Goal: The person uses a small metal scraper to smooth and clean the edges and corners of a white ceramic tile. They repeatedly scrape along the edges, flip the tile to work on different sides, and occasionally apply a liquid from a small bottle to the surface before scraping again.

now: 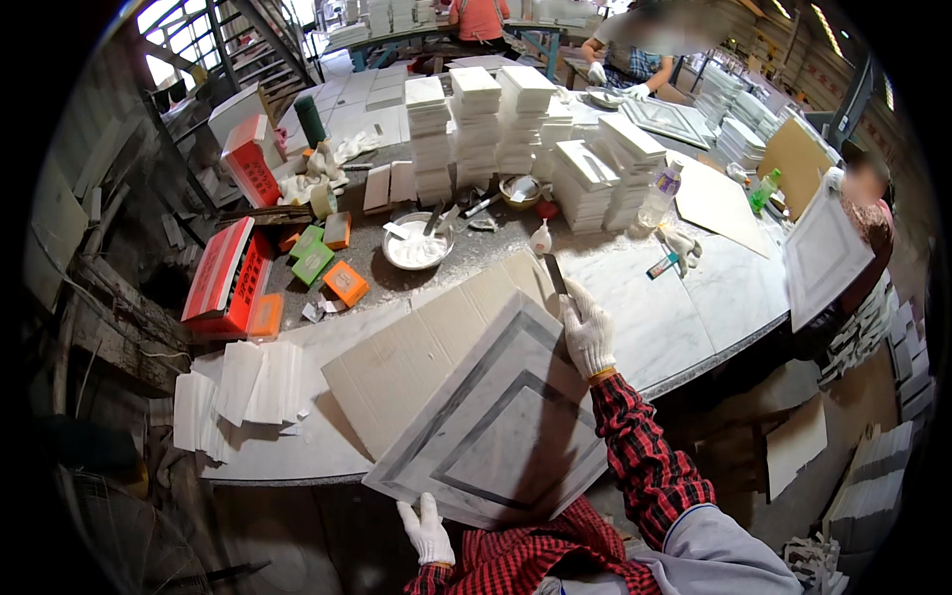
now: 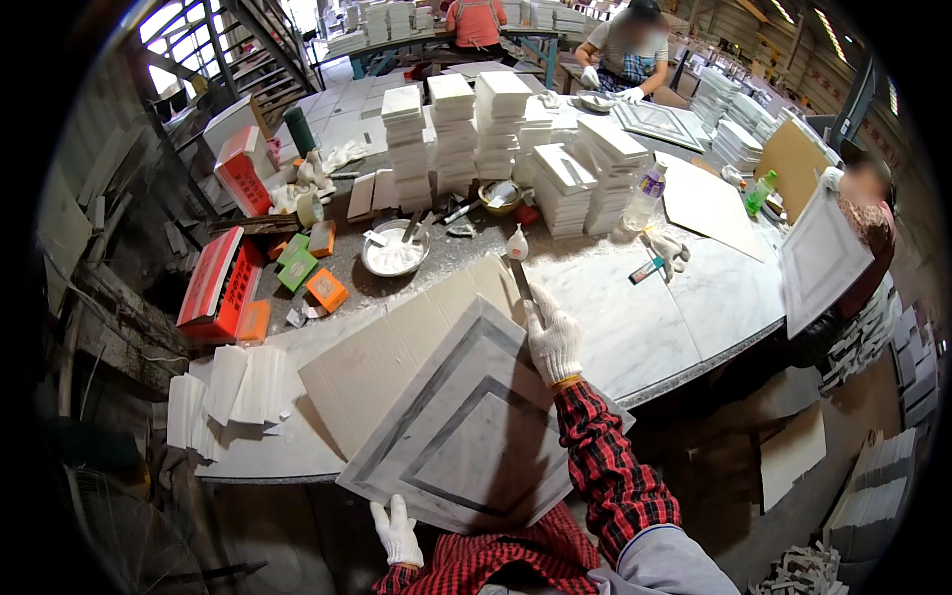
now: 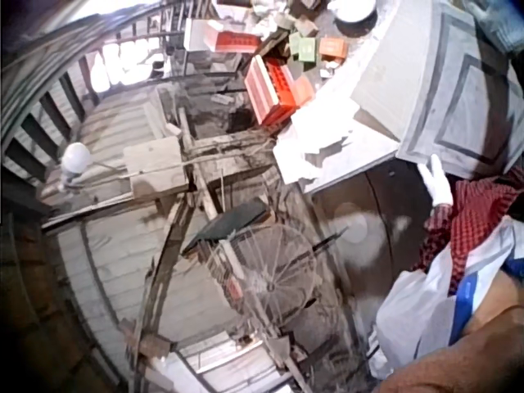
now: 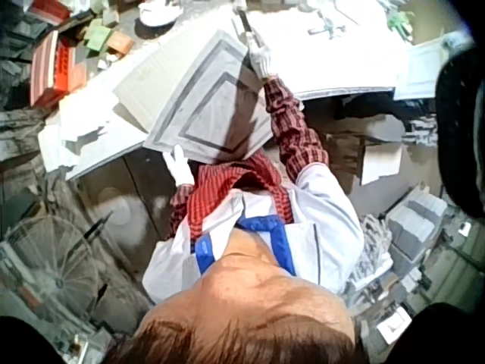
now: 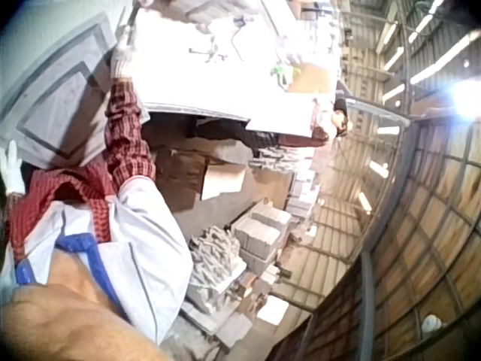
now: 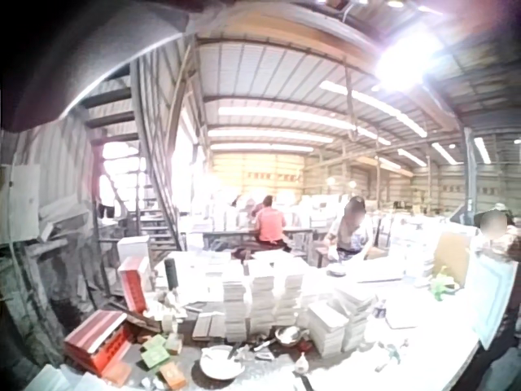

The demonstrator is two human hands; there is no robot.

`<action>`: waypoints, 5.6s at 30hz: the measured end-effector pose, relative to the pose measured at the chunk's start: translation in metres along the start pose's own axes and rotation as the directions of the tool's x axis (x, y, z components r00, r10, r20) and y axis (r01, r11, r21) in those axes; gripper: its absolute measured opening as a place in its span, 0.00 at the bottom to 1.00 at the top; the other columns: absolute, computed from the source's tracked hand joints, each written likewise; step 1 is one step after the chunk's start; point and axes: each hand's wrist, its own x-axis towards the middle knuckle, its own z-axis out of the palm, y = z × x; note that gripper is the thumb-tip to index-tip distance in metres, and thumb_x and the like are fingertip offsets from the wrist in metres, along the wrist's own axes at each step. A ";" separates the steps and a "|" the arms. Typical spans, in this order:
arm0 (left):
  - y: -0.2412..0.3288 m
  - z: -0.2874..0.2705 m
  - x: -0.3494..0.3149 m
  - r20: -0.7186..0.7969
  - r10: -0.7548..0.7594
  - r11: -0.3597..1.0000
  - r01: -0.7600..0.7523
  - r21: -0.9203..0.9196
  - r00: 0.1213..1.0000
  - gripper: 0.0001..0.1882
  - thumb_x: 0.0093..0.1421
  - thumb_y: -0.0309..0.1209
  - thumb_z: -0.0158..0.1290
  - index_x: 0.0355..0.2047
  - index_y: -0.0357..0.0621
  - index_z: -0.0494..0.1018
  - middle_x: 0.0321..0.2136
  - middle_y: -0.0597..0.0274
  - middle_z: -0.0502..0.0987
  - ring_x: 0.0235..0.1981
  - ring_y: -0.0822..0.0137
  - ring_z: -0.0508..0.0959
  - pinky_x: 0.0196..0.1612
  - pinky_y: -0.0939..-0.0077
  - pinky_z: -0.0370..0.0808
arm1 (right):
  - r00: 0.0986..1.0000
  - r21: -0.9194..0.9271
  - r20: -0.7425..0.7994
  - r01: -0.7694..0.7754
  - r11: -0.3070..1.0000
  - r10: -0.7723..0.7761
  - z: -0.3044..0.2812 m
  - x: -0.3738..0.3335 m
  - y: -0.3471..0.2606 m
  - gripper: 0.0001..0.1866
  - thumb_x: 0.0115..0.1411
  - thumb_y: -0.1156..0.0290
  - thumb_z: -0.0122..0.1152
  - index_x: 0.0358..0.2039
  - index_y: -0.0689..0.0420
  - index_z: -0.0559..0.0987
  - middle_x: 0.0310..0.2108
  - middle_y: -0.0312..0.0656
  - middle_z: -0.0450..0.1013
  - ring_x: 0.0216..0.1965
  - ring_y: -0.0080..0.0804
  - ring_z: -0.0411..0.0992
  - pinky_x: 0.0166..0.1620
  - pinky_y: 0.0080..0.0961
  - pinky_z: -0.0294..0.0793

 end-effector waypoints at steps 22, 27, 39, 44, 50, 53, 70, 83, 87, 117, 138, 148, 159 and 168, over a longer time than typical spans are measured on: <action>0.146 0.043 0.098 0.039 0.502 0.714 -0.439 0.546 0.864 0.40 0.67 0.35 0.55 0.68 0.22 0.49 0.72 0.39 0.49 0.73 0.52 0.50 0.73 0.65 0.46 | 0.839 0.473 -0.114 -0.425 0.772 0.532 -0.037 -0.025 0.014 0.19 0.67 0.69 0.55 0.54 0.66 0.78 0.47 0.49 0.80 0.47 0.31 0.77 0.51 0.26 0.74; 0.125 0.028 0.129 0.063 0.604 0.636 -0.528 0.563 0.794 0.38 0.67 0.34 0.54 0.68 0.25 0.52 0.72 0.38 0.47 0.74 0.51 0.46 0.74 0.63 0.42 | 0.824 0.448 0.002 -0.507 0.736 0.566 -0.038 -0.035 0.026 0.20 0.66 0.67 0.55 0.54 0.66 0.78 0.50 0.51 0.79 0.51 0.37 0.76 0.56 0.28 0.71; 0.147 0.093 0.102 -0.195 0.799 0.402 -0.264 0.877 0.568 0.41 0.65 0.38 0.57 0.71 0.37 0.51 0.68 0.42 0.56 0.68 0.43 0.58 0.68 0.52 0.57 | 0.622 0.515 0.607 -0.782 0.352 0.495 -0.069 0.002 0.065 0.19 0.68 0.67 0.54 0.52 0.67 0.77 0.36 0.42 0.81 0.36 0.26 0.77 0.41 0.22 0.76; 0.170 0.167 0.076 0.271 0.910 -0.107 -0.454 0.884 0.313 0.35 0.62 0.43 0.59 0.64 0.37 0.63 0.63 0.42 0.64 0.65 0.40 0.61 0.66 0.47 0.60 | 0.643 0.389 0.752 -0.608 0.692 0.143 -0.089 0.071 0.102 0.18 0.69 0.59 0.53 0.47 0.62 0.79 0.30 0.36 0.78 0.28 0.19 0.73 0.33 0.19 0.73; 0.172 0.260 0.042 0.730 0.626 -0.378 -0.713 0.590 0.272 0.27 0.63 0.53 0.55 0.48 0.41 0.76 0.44 0.58 0.78 0.56 0.50 0.71 0.67 0.41 0.52 | 0.242 0.206 0.970 -0.743 0.637 -0.033 -0.088 0.137 0.090 0.17 0.69 0.58 0.56 0.46 0.58 0.80 0.27 0.32 0.75 0.25 0.16 0.69 0.26 0.16 0.66; 0.167 0.259 0.043 0.698 0.656 -0.361 -0.693 0.623 0.286 0.27 0.64 0.57 0.52 0.45 0.45 0.78 0.37 0.65 0.78 0.50 0.54 0.74 0.68 0.43 0.51 | 0.178 0.241 0.971 -0.713 0.658 -0.162 -0.080 0.150 0.084 0.18 0.68 0.59 0.58 0.50 0.58 0.81 0.25 0.30 0.74 0.24 0.15 0.67 0.26 0.16 0.65; 0.167 0.259 0.048 0.681 0.699 -0.374 -0.699 0.610 0.219 0.26 0.64 0.59 0.50 0.41 0.48 0.79 0.28 0.69 0.71 0.43 0.61 0.74 0.70 0.49 0.48 | 0.016 0.278 0.928 -0.695 0.663 -0.372 -0.066 0.154 0.081 0.12 0.64 0.67 0.62 0.45 0.58 0.84 0.26 0.30 0.75 0.24 0.15 0.64 0.27 0.17 0.64; 0.165 0.260 0.044 0.670 0.696 -0.359 -0.684 0.635 0.256 0.26 0.64 0.59 0.49 0.39 0.49 0.79 0.29 0.67 0.71 0.42 0.61 0.73 0.67 0.47 0.51 | 0.023 0.302 0.922 -0.664 0.684 -0.385 -0.062 0.152 0.091 0.12 0.64 0.67 0.63 0.46 0.56 0.85 0.25 0.30 0.75 0.23 0.16 0.64 0.26 0.18 0.64; 0.164 0.258 0.047 0.682 0.679 -0.358 -0.689 0.631 0.272 0.26 0.64 0.59 0.49 0.39 0.49 0.79 0.30 0.66 0.72 0.43 0.60 0.73 0.68 0.47 0.51 | 0.111 0.458 0.841 -0.666 0.589 -0.529 -0.048 0.145 0.081 0.11 0.64 0.66 0.63 0.45 0.55 0.85 0.22 0.29 0.73 0.22 0.15 0.63 0.24 0.17 0.62; 0.158 0.254 0.048 0.647 0.712 -0.350 -0.660 0.665 0.274 0.30 0.62 0.64 0.49 0.39 0.50 0.79 0.37 0.60 0.74 0.47 0.57 0.72 0.68 0.47 0.49 | 0.098 0.419 0.867 -0.672 0.611 -0.488 -0.064 0.158 0.110 0.13 0.64 0.68 0.62 0.46 0.59 0.84 0.25 0.30 0.75 0.22 0.14 0.64 0.25 0.15 0.63; 0.156 0.253 0.050 0.634 0.718 -0.331 -0.661 0.673 0.286 0.30 0.60 0.65 0.51 0.38 0.50 0.79 0.37 0.60 0.74 0.46 0.57 0.73 0.68 0.47 0.50 | 0.099 0.437 0.867 -0.624 0.648 -0.489 -0.047 0.162 0.098 0.14 0.64 0.69 0.63 0.47 0.60 0.84 0.23 0.30 0.75 0.22 0.16 0.66 0.25 0.17 0.64; 0.160 0.259 0.048 0.685 0.684 -0.396 -0.660 0.639 0.253 0.31 0.63 0.62 0.49 0.41 0.44 0.78 0.35 0.59 0.76 0.44 0.53 0.74 0.64 0.45 0.54 | 0.065 0.461 0.804 -0.696 0.550 -0.591 -0.052 0.154 0.112 0.12 0.63 0.71 0.63 0.45 0.62 0.85 0.35 0.39 0.81 0.24 0.18 0.68 0.27 0.16 0.68; 0.159 0.262 0.051 0.689 0.690 -0.392 -0.684 0.615 0.224 0.32 0.65 0.63 0.48 0.41 0.43 0.78 0.35 0.57 0.76 0.45 0.52 0.72 0.62 0.48 0.58 | 0.069 0.372 0.886 -0.696 0.614 -0.459 -0.058 0.149 0.099 0.13 0.63 0.72 0.63 0.47 0.62 0.84 0.31 0.33 0.79 0.25 0.14 0.66 0.27 0.12 0.66; 0.157 0.260 0.052 0.651 0.717 -0.331 -0.701 0.632 0.249 0.31 0.63 0.64 0.50 0.40 0.47 0.79 0.37 0.61 0.75 0.46 0.56 0.73 0.67 0.44 0.52 | 0.371 0.403 0.895 -0.911 -0.091 0.248 -0.130 0.052 0.098 0.27 0.67 0.68 0.59 0.63 0.67 0.69 0.29 0.33 0.75 0.24 0.13 0.67 0.26 0.13 0.66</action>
